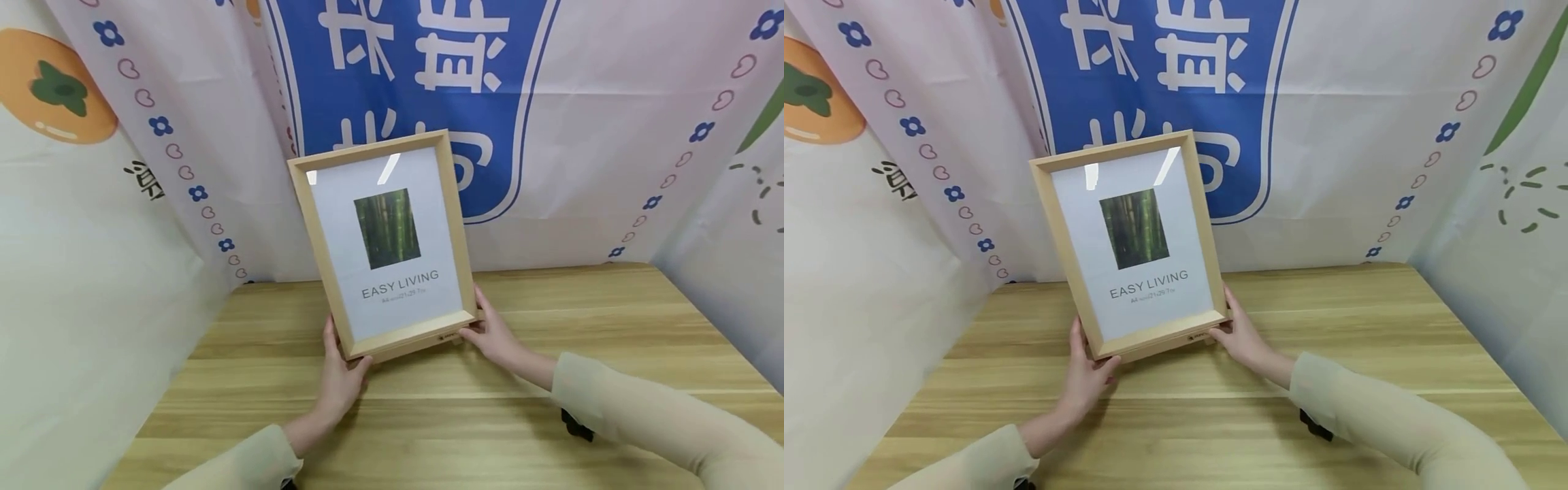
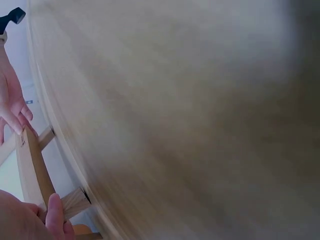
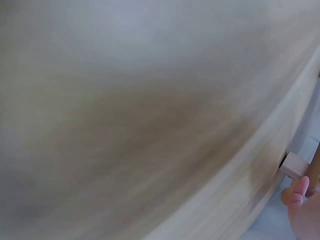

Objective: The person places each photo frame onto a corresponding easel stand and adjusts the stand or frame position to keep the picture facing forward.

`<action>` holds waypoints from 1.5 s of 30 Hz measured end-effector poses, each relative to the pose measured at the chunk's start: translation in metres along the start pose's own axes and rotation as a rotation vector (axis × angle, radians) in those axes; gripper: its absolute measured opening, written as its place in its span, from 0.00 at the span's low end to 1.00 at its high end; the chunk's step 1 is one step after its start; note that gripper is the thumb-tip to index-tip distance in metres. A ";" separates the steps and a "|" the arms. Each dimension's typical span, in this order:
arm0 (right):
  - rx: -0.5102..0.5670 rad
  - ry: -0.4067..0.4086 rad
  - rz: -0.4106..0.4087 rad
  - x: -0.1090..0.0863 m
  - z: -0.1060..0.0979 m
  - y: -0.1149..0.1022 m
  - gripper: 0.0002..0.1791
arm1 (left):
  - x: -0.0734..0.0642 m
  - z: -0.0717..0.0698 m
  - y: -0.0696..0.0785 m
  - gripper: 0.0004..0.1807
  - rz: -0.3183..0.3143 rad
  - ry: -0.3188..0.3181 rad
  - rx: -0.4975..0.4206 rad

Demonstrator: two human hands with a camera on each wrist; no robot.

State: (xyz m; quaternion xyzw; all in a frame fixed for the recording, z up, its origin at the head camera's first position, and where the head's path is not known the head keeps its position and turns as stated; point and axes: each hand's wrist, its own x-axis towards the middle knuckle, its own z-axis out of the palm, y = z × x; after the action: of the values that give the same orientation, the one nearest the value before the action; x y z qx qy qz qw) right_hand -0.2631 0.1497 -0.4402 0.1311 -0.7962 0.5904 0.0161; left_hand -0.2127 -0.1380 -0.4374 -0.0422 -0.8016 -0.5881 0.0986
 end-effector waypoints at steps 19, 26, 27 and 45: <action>-0.085 0.123 0.071 -0.048 -0.039 0.002 0.53 | 0.018 0.036 0.007 0.60 0.050 -0.176 0.020; -0.100 0.159 0.078 -0.057 -0.045 0.001 0.54 | 0.025 0.044 0.011 0.60 0.076 -0.216 0.011; -0.101 0.163 0.074 -0.058 -0.046 0.001 0.54 | 0.026 0.045 0.012 0.59 0.082 -0.221 0.008; -0.134 0.188 0.072 -0.067 -0.054 0.003 0.53 | 0.032 0.055 0.017 0.59 0.050 -0.274 -0.019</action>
State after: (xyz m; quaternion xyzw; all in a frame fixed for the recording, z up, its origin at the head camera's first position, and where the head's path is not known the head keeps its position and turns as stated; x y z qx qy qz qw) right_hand -0.2057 0.2140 -0.4394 0.0454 -0.8329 0.5459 0.0781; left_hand -0.2470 -0.0820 -0.4309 -0.1430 -0.8007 -0.5817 0.0024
